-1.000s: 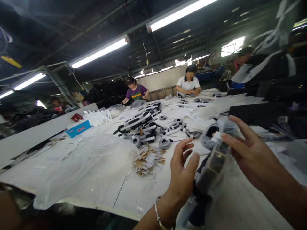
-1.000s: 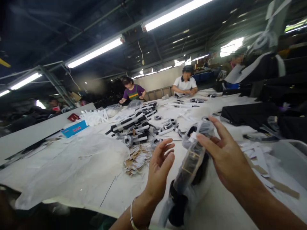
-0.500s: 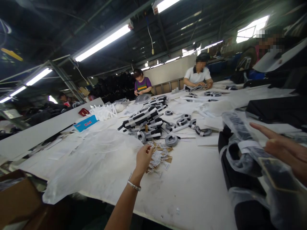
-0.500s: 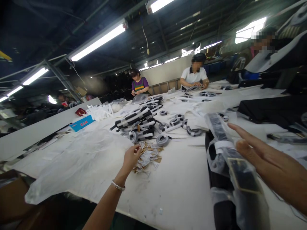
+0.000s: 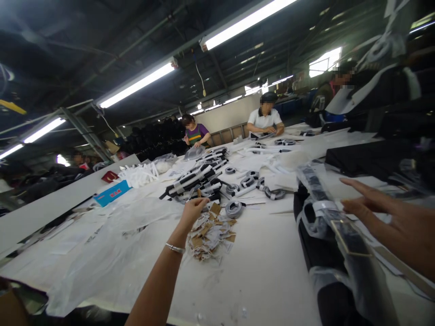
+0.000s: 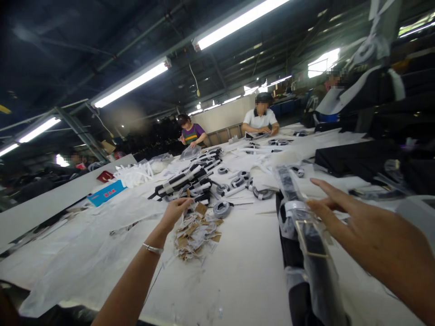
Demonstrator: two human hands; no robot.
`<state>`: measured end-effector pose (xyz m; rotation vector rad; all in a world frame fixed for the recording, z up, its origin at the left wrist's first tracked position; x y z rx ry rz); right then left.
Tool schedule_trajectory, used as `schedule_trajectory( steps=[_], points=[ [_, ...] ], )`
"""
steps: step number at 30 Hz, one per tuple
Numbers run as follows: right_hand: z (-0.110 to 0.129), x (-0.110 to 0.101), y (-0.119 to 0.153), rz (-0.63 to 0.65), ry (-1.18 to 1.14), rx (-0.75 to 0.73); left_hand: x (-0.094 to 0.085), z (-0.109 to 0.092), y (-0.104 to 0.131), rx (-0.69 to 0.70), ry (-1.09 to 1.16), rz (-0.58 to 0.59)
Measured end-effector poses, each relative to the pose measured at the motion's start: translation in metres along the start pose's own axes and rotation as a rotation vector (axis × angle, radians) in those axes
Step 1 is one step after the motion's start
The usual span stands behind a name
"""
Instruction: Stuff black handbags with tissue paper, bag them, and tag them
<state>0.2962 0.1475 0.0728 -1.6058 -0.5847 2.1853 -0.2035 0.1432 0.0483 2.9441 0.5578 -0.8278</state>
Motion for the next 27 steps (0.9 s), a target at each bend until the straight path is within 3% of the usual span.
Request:
schedule_trajectory(
  steps=[4, 6, 10, 14, 19, 23, 27],
  points=[
    [0.049, -0.033, -0.017, -0.105, -0.274, -0.155, -0.008, -0.067, 0.011, 0.115, 0.246, 0.119],
    [0.079, -0.046, -0.028, -0.066, -0.461, -0.267, -0.003, -0.101, 0.020, 0.166, 0.352, 0.193],
    [0.130, -0.050, -0.047, 0.153, -0.744, -0.473, 0.022, -0.163, 0.041, 0.226, 0.488, 0.349],
    [0.156, -0.037, -0.053, 0.468, -1.129, -0.478, 0.052, -0.207, 0.063, 0.255, 0.559, 0.474],
    [0.144, -0.038, -0.046, 0.587, -1.385, -0.294, 0.080, -0.236, 0.086, 0.274, 0.622, 0.563],
    [0.119, -0.049, -0.037, 0.588, -1.414, -0.240, 0.097, -0.243, 0.099, 0.258, 0.673, 0.616],
    [0.097, -0.055, -0.032, 0.551, -1.457, -0.060, 0.113, -0.245, 0.103, 0.224, 0.773, 0.648]
  ],
)
Point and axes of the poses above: each hand's wrist, its own y-axis away from the middle knuckle, its own x-axis out of the palm, z = x × y, the point moved 4 cm from there along -y, towards the middle knuckle, and after that the axes turned 7 degrees about y, right-handed, at the moved point
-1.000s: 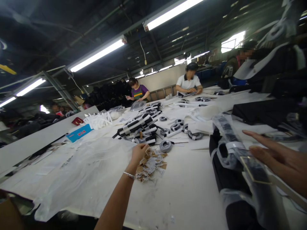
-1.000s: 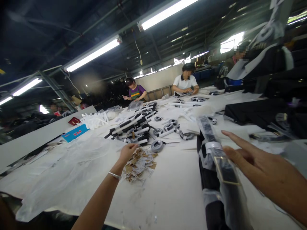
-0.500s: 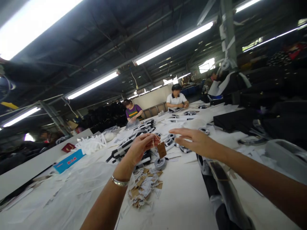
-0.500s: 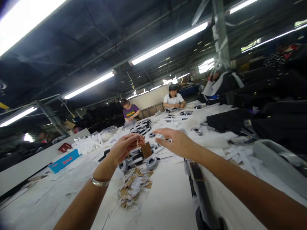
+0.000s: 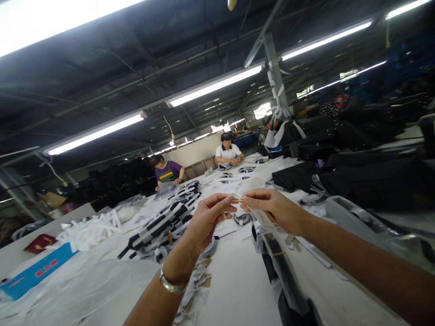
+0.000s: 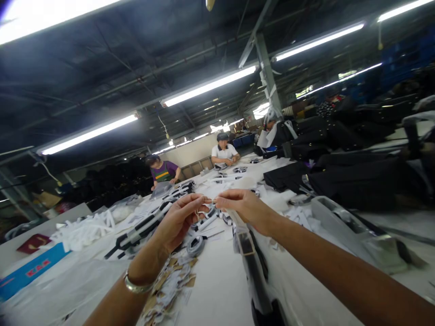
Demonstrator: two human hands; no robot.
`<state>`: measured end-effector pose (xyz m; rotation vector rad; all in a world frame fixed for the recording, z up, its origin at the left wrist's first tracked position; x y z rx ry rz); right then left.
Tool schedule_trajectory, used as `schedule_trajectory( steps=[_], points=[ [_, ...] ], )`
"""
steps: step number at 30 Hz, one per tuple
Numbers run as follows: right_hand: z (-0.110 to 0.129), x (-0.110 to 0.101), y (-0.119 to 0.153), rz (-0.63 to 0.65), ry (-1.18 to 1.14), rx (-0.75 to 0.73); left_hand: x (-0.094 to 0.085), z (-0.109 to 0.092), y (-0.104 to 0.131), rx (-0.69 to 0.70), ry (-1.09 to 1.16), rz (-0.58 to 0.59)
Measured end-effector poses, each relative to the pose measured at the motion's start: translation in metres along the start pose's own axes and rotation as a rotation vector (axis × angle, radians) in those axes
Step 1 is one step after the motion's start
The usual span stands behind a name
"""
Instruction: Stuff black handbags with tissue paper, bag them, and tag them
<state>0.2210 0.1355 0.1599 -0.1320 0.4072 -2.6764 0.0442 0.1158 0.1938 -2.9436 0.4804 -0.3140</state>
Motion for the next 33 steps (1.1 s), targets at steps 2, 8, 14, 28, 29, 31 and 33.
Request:
schedule_trajectory(
  steps=[2, 8, 14, 28, 29, 31, 33],
  points=[
    [-0.001, -0.006, 0.006, -0.043, -0.107, 0.070, 0.005, 0.007, -0.004, -0.022, 0.071, 0.024],
    [-0.001, -0.030, 0.040, -0.115, -0.185, 0.208, 0.021, 0.032, 0.000, -0.136, 0.129, 0.152],
    [-0.023, -0.084, 0.093, -0.277, 0.405, 0.198, -0.004, 0.093, 0.028, -0.292, -0.148, 0.075],
    [-0.081, -0.028, 0.109, -0.011, 0.465, 0.300, 0.048, 0.160, 0.041, -0.219, -0.184, 0.116],
    [-0.079, -0.028, 0.110, -0.006, 0.467, 0.298, 0.044, 0.160, 0.042, -0.209, -0.197, 0.092],
    [-0.074, -0.030, 0.114, 0.015, 0.491, 0.271, 0.033, 0.158, 0.047, -0.200, -0.216, 0.055],
    [-0.069, -0.031, 0.121, 0.042, 0.547, 0.216, 0.022, 0.155, 0.057, -0.205, -0.211, 0.041]
  ],
)
Point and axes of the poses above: each hand's wrist, its own y-axis away from the middle knuckle, its own x-axis out of the palm, z = x × y, the point moved 4 cm from there along -y, towards the middle knuckle, and after that the axes turned 7 degrees about y, right-handed, at the moved point
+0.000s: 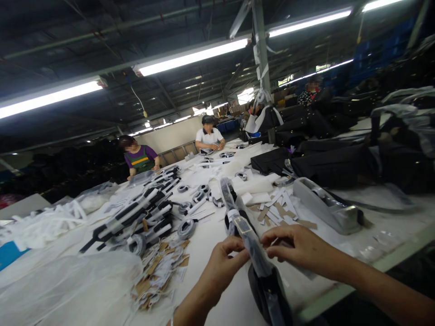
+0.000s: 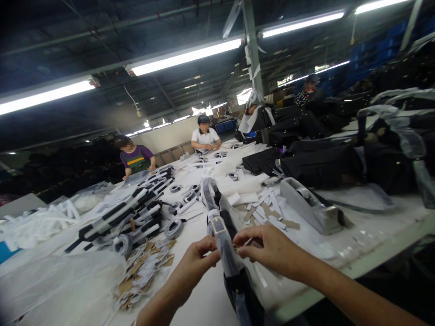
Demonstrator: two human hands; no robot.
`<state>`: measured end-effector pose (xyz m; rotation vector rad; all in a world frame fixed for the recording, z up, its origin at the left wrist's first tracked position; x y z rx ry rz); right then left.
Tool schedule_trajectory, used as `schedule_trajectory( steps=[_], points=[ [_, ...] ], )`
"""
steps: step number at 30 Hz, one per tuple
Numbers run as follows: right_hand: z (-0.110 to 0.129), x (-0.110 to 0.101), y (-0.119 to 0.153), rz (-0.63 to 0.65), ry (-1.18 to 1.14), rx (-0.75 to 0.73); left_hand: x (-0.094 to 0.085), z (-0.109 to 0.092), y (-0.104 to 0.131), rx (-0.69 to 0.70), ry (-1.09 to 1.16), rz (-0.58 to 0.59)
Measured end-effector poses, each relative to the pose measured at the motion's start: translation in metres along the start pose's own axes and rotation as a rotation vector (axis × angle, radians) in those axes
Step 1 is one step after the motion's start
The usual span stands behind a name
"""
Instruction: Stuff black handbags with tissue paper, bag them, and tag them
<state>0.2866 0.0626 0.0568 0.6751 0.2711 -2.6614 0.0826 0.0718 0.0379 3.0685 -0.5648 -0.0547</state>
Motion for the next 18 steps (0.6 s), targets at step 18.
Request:
schedule_trajectory(
  steps=[18],
  points=[
    [0.006, 0.019, 0.027, -0.232, -0.155, -0.173, 0.022, 0.017, 0.038, 0.014, 0.422, -0.192]
  ],
)
Point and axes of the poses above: each hand's wrist, its own y-axis away from the middle knuckle, its own x-axis out of the palm, z = x × y, the point moved 4 cm from there along -y, towards the middle knuckle, and after that the axes turned 7 degrees about y, right-handed, at the moved point
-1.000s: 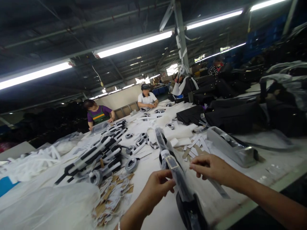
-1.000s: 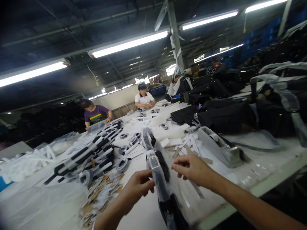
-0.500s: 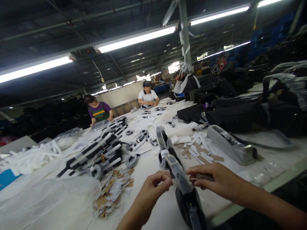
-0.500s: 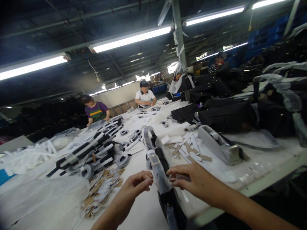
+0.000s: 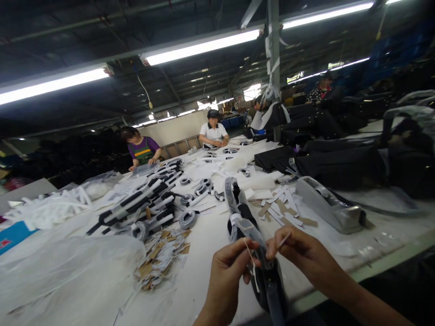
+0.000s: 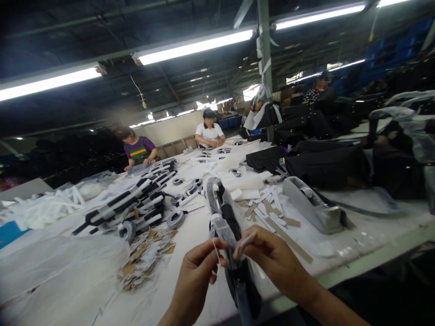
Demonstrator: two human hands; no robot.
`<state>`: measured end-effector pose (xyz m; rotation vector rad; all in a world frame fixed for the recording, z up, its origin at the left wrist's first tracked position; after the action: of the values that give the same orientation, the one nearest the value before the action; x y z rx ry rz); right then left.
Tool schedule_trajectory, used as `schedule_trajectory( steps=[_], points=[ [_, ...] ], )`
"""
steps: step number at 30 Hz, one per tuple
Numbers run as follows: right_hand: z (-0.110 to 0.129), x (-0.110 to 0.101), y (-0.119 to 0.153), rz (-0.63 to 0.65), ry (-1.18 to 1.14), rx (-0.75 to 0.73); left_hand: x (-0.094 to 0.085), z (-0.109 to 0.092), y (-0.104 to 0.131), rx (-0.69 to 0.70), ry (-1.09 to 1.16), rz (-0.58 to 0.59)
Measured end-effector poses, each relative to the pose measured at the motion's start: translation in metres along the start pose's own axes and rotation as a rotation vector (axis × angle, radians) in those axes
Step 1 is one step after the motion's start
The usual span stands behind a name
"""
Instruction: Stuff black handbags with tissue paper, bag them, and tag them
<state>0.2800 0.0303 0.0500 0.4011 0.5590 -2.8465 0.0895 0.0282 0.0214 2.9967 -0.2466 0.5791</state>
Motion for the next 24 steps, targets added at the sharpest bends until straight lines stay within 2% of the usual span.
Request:
schedule_trajectory(
  steps=[4, 7, 11, 17, 21, 24],
  points=[
    [0.014, 0.003, -0.014, 0.070, 0.236, 0.010, 0.006, -0.006, -0.004, 0.087, -0.168, -0.016],
    [0.020, -0.002, -0.020, 0.139, 0.363, 0.030, 0.009, -0.011, -0.004, 0.164, -0.190, -0.031],
    [0.026, -0.003, -0.023, 0.202, 0.520, 0.005, 0.013, -0.011, -0.001, 0.154, -0.102, -0.048],
    [0.029, 0.001, -0.026, 0.177, 0.685, -0.016, 0.019, -0.012, 0.003, 0.177, -0.093, -0.006],
    [0.034, 0.004, -0.028, 0.241, 0.764, -0.077, 0.018, -0.011, 0.000, 0.145, -0.078, -0.032],
    [0.038, 0.005, -0.030, 0.301, 0.746, -0.147, 0.019, -0.021, -0.004, 0.182, -0.143, -0.022]
  ],
)
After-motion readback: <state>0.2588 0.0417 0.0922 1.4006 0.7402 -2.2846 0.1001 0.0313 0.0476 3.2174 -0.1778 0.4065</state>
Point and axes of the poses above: each hand's wrist, its own y-axis away from the middle knuckle, its own x-axis out of the palm, z = x × y, the point moved 4 cm from there along -y, towards the middle knuckle, and after that the axes turned 7 degrees about y, right-handed, at the moved point
